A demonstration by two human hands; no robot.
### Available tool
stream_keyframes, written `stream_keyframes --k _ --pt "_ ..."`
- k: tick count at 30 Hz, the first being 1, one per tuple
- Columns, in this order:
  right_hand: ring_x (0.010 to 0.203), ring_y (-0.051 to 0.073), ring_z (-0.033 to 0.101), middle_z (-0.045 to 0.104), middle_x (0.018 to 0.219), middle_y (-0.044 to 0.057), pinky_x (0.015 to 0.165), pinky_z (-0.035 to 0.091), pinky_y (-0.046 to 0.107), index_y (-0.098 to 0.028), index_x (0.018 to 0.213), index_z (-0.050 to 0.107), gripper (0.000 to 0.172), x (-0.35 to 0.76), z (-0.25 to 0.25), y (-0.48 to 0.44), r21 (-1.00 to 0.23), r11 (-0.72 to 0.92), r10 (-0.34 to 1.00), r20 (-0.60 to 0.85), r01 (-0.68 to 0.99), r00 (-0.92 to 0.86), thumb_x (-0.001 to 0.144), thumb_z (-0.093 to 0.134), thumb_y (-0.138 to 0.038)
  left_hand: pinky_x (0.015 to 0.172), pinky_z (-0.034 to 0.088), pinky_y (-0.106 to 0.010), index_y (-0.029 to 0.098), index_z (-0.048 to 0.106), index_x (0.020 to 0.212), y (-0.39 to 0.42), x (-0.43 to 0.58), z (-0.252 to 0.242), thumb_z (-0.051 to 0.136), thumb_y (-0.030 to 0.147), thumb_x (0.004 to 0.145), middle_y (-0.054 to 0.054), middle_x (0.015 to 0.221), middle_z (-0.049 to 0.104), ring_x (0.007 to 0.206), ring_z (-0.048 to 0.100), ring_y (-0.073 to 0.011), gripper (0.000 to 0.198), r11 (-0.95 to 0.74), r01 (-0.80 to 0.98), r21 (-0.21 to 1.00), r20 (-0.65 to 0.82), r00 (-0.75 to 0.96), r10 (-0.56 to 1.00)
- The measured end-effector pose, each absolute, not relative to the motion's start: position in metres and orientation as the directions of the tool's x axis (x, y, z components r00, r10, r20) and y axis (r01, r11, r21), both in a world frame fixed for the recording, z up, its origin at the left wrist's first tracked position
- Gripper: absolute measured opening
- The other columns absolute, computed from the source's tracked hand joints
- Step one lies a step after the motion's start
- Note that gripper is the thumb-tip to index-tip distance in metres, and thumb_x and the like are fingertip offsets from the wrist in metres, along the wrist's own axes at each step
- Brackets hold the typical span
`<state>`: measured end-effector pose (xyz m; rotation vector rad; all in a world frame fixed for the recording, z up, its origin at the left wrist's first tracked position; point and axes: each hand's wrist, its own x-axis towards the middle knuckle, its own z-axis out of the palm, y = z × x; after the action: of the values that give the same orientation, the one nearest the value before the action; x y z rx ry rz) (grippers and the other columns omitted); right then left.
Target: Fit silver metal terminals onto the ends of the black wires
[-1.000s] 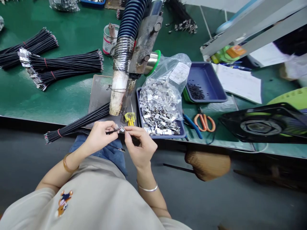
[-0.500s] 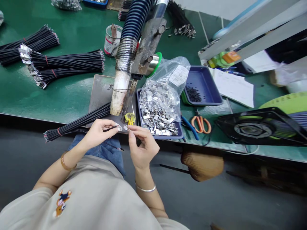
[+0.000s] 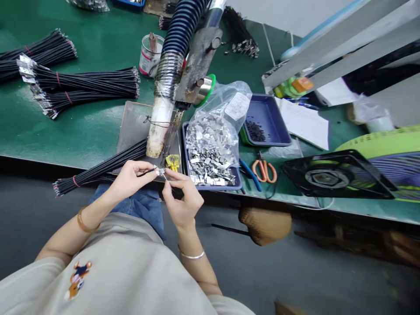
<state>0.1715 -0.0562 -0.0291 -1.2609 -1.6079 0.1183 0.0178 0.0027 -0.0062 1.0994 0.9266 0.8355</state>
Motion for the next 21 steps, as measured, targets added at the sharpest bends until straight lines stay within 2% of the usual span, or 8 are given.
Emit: stream_keyframes --k 3,6,12,21 --pt "0.088 0.018 0.079 0.08 0.1 0.008 0.075 0.065 0.03 -0.024 0.087 0.058 0.02 0.172 -0.028 -0.054 -0.532 0.474 0.723 0.69 0.702 0.035 0.086 0.064 -0.005 0.071 0.051 -0.025 0.012 0.077 0.072 0.004 0.019 -0.006 0.076 0.03 0.072 -0.004 0.07 0.074 0.069 0.063 -0.0144 0.018 0.228 -0.075 0.971 -0.186 0.365 0.912" --pt "0.089 0.019 0.079 0.08 0.102 0.008 0.075 0.066 0.03 -0.024 0.088 0.057 0.02 0.173 -0.03 -0.052 -0.505 0.5 0.706 0.709 0.703 0.007 0.086 0.063 -0.005 0.07 0.05 -0.025 0.012 0.077 0.069 0.004 0.02 -0.007 0.074 0.03 0.072 -0.003 0.068 0.073 0.067 0.062 -0.0144 0.019 0.214 -0.051 0.976 -0.183 0.352 0.918" --pt "0.094 0.02 0.079 0.078 0.117 0.011 0.079 0.067 0.032 -0.023 0.087 0.057 0.015 0.172 -0.033 -0.051 -0.617 0.449 0.765 0.64 0.646 0.079 0.089 0.061 -0.008 0.069 0.049 -0.024 0.012 0.074 0.067 0.006 0.026 -0.009 0.069 0.026 0.07 -0.001 0.066 0.07 0.065 0.059 -0.0131 0.015 0.18 -0.038 0.983 -0.162 0.28 0.946" --pt "0.098 0.021 0.078 0.077 0.117 0.011 0.084 0.067 0.035 -0.022 0.085 0.059 0.015 0.168 -0.024 -0.048 -0.665 0.422 0.788 0.606 0.616 0.114 0.089 0.063 -0.008 0.062 0.047 -0.022 0.011 0.075 0.071 0.002 0.029 -0.004 0.068 0.028 0.071 -0.002 0.068 0.069 0.064 0.058 -0.0125 0.018 0.15 -0.019 0.989 -0.142 0.213 0.967"
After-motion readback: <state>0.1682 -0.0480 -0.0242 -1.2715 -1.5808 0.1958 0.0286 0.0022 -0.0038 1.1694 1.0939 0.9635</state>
